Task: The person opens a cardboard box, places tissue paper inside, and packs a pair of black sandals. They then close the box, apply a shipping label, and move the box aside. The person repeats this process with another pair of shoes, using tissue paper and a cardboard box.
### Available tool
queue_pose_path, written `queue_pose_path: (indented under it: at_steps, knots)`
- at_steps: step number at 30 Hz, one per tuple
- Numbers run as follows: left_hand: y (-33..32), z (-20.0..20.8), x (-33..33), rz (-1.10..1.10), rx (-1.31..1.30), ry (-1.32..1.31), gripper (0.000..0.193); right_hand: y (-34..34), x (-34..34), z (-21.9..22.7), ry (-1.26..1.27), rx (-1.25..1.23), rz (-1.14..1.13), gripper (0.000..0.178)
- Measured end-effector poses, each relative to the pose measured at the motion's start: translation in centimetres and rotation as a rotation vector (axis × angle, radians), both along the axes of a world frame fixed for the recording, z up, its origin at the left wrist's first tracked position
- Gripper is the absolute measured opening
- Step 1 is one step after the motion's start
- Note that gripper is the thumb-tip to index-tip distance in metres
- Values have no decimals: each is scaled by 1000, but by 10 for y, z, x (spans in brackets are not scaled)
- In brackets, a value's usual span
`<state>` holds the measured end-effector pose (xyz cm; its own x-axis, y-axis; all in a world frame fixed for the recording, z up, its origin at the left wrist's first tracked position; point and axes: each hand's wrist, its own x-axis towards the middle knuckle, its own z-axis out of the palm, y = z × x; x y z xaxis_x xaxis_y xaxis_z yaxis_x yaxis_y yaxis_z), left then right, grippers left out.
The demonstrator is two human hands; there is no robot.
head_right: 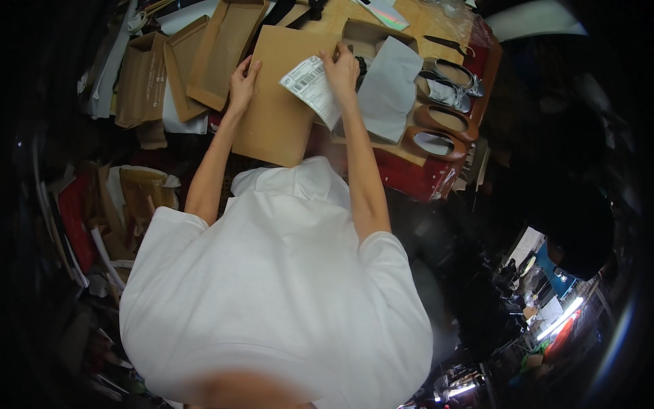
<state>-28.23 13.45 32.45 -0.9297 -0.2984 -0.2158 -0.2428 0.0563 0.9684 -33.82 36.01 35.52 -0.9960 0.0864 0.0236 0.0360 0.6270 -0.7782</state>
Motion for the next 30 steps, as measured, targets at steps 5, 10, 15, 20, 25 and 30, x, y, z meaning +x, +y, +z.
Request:
queue_pose_path:
  at_steps: [5,10,15,20,25,30]
  knots:
    - [-4,-5,-8,-28,-2,-49,61,-3,-28,-7,-76,86,88,51]
    - [-8,-2,-6,-97,-42,-105,63,8,-70,3,-362,429,284,54]
    - [-3,-4,-3,-5,-306,-146,65,9,-74,8,-417,379,319,57]
    - [-6,-7,-2,-17,45,-128,65,3,-66,13,-360,228,202,58]
    - [-11,-6,-4,6,154,-118,55,-19,-31,10,-281,208,-36,58]
    - [-19,-3,-11,-29,89,-50,53,-20,-32,3,-281,159,-93,61]
